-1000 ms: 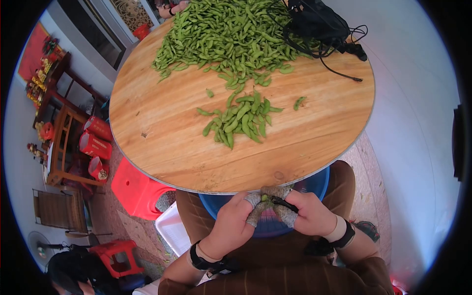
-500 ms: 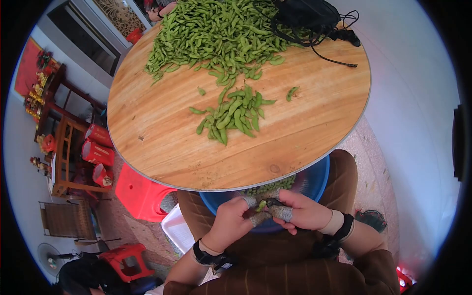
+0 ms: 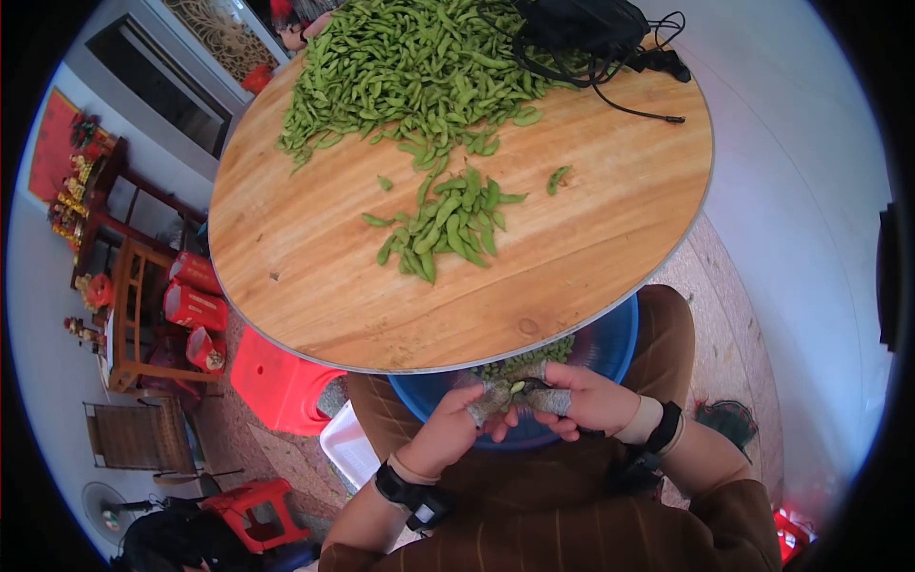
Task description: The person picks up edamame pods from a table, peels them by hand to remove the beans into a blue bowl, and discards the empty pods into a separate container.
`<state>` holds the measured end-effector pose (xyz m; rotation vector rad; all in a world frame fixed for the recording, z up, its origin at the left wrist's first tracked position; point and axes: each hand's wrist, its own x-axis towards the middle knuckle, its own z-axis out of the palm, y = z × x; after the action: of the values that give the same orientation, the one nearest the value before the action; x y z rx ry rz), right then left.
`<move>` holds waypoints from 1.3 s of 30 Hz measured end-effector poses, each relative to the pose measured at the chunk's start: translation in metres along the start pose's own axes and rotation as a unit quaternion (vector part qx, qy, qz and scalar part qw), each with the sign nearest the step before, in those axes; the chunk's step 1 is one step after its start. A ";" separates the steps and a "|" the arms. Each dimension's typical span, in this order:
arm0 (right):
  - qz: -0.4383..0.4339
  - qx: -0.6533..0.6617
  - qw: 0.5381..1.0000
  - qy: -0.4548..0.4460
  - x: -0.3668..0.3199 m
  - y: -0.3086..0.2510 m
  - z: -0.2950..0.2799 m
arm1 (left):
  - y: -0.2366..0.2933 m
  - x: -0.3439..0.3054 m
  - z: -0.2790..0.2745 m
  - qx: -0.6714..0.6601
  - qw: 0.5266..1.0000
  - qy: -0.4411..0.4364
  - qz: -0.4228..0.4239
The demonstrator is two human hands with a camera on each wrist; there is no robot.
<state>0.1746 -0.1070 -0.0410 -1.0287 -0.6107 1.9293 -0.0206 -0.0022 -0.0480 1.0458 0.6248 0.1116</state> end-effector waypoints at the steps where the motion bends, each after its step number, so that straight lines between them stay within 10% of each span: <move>1: 0.040 0.048 0.998 -0.003 0.000 -0.001 -0.001 | 0.001 0.000 0.001 -0.145 0.988 -0.024 -0.046; 5: 0.081 0.167 0.982 -0.024 0.003 0.003 -0.009 | -0.006 -0.001 -0.003 -0.188 0.979 -0.042 -0.064; 11: 0.003 -0.119 0.988 0.095 0.017 0.017 -0.010 | -0.015 0.001 -0.003 0.095 0.995 0.014 -0.036; 14: 0.010 -0.285 0.948 0.144 0.022 0.016 -0.006 | -0.013 0.002 -0.001 0.083 0.996 0.010 -0.043; 16: -0.221 -0.352 0.888 0.196 0.029 0.029 -0.009 | -0.013 0.003 -0.004 0.054 0.989 0.096 -0.100; 20: -0.189 -0.343 0.897 0.204 0.026 0.028 -0.007 | -0.012 -0.001 -0.008 0.034 0.988 0.104 -0.111; 22: -0.204 -0.537 0.764 0.295 0.024 0.031 -0.005 | -0.018 -0.002 -0.014 0.110 0.980 0.113 -0.120; 26: -0.287 -0.546 0.758 0.213 0.019 0.024 0.004 | -0.029 -0.004 -0.012 0.217 0.972 0.092 -0.026; 29: -0.295 -0.531 0.772 0.189 0.021 0.022 0.000 | -0.028 -0.003 -0.004 0.247 0.961 0.057 0.109; 34: -0.057 -0.132 0.989 -0.019 0.011 0.015 -0.007 | -0.006 -0.017 0.006 0.108 0.990 -0.059 0.068; 39: -0.070 -0.144 0.986 0.047 0.001 -0.005 0.005 | -0.001 -0.025 -0.007 -0.031 0.998 -0.050 0.015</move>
<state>0.1719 -0.1035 -0.0350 -1.2142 -0.9016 1.6910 -0.0453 -0.0068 -0.0407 0.9946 0.5131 0.1035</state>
